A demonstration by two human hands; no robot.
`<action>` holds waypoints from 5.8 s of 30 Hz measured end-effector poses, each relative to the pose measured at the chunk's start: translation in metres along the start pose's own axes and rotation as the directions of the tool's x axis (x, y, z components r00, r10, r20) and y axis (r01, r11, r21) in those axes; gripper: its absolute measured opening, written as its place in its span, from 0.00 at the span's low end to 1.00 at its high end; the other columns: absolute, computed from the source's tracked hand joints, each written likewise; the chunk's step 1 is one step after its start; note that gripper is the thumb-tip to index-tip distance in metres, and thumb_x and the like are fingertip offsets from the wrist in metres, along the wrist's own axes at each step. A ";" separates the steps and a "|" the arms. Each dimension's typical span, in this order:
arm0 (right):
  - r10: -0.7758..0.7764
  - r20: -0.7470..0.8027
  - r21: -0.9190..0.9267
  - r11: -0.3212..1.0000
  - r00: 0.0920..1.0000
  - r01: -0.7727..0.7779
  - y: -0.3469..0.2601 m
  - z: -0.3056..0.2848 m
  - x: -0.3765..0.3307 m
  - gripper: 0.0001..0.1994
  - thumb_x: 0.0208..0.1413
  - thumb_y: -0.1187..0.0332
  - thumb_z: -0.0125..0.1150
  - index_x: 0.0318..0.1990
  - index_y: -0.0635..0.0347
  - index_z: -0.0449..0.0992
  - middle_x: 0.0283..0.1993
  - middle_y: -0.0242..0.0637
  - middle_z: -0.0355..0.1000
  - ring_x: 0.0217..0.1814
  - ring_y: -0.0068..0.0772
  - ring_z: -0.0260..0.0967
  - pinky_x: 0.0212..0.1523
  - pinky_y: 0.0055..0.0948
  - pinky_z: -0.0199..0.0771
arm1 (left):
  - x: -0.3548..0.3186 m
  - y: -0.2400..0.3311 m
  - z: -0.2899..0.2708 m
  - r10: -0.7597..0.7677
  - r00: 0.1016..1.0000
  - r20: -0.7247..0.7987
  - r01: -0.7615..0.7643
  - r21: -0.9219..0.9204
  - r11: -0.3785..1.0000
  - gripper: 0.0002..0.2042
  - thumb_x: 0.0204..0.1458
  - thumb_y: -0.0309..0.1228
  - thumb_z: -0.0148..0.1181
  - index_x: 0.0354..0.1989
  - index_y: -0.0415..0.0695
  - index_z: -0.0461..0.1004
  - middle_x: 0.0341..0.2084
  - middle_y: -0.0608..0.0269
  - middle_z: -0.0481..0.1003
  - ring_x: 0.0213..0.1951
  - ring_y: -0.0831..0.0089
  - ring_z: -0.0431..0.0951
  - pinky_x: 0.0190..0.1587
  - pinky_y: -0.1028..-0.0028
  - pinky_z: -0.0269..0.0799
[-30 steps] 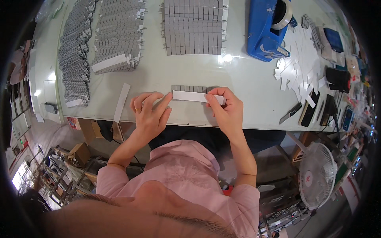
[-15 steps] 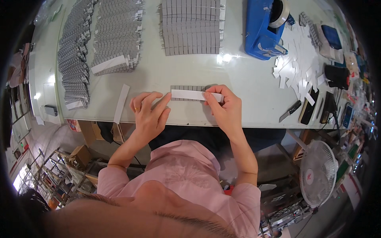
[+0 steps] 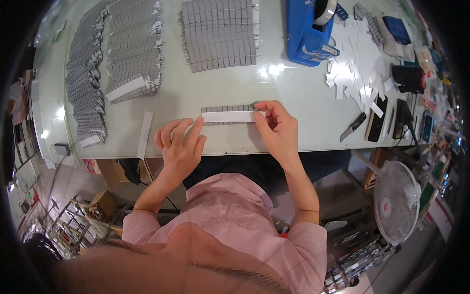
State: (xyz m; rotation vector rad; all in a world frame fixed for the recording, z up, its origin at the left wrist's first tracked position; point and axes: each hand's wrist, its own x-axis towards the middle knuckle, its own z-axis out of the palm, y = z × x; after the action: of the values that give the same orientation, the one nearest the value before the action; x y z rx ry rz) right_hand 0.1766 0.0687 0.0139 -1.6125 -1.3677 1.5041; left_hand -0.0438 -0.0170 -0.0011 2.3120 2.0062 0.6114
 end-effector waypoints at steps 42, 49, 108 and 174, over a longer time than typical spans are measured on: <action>-0.779 0.150 -0.715 0.339 0.608 0.611 0.030 0.020 -0.019 0.13 0.42 0.67 0.66 0.39 0.49 0.81 0.36 0.27 0.66 0.37 0.32 0.63 0.37 0.31 0.62 | 0.002 0.034 0.020 0.066 0.998 0.017 -0.065 -0.055 0.996 0.19 0.45 0.40 0.64 0.48 0.61 0.76 0.52 0.74 0.67 0.53 0.69 0.58 0.55 0.65 0.53; -0.779 0.144 -0.708 0.349 0.610 0.613 0.033 0.020 -0.018 0.12 0.43 0.67 0.65 0.39 0.49 0.80 0.36 0.27 0.66 0.37 0.32 0.63 0.37 0.31 0.62 | 0.002 0.034 0.022 0.059 0.998 0.022 -0.057 -0.061 0.997 0.19 0.45 0.40 0.64 0.48 0.61 0.76 0.52 0.75 0.66 0.53 0.69 0.59 0.55 0.65 0.53; -0.652 -0.383 -0.502 0.742 0.654 0.445 -0.032 -0.069 0.006 0.02 0.51 0.72 0.63 0.32 0.58 0.79 0.41 0.35 0.67 0.50 0.35 0.60 0.53 0.32 0.59 | 0.207 0.099 0.063 0.105 0.610 0.785 0.667 -0.437 -0.604 0.09 0.52 0.36 0.63 0.39 0.50 0.79 0.35 0.75 0.74 0.41 0.80 0.66 0.45 0.75 0.59; -0.668 -0.147 -0.650 0.621 0.729 0.438 0.024 0.010 -0.009 0.08 0.42 0.75 0.70 0.27 0.57 0.73 0.48 0.38 0.64 0.53 0.49 0.58 0.49 0.40 0.61 | 0.022 0.014 0.017 -0.360 0.928 -0.097 0.322 -0.280 0.905 0.10 0.38 0.31 0.73 0.25 0.54 0.74 0.46 0.64 0.65 0.49 0.57 0.58 0.51 0.61 0.53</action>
State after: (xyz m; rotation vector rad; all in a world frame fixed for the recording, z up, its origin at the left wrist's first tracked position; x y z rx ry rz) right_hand 0.1756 0.0496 -0.0064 -1.4510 -1.9650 0.3633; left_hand -0.0231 0.0054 -0.0075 1.7577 2.1668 0.9707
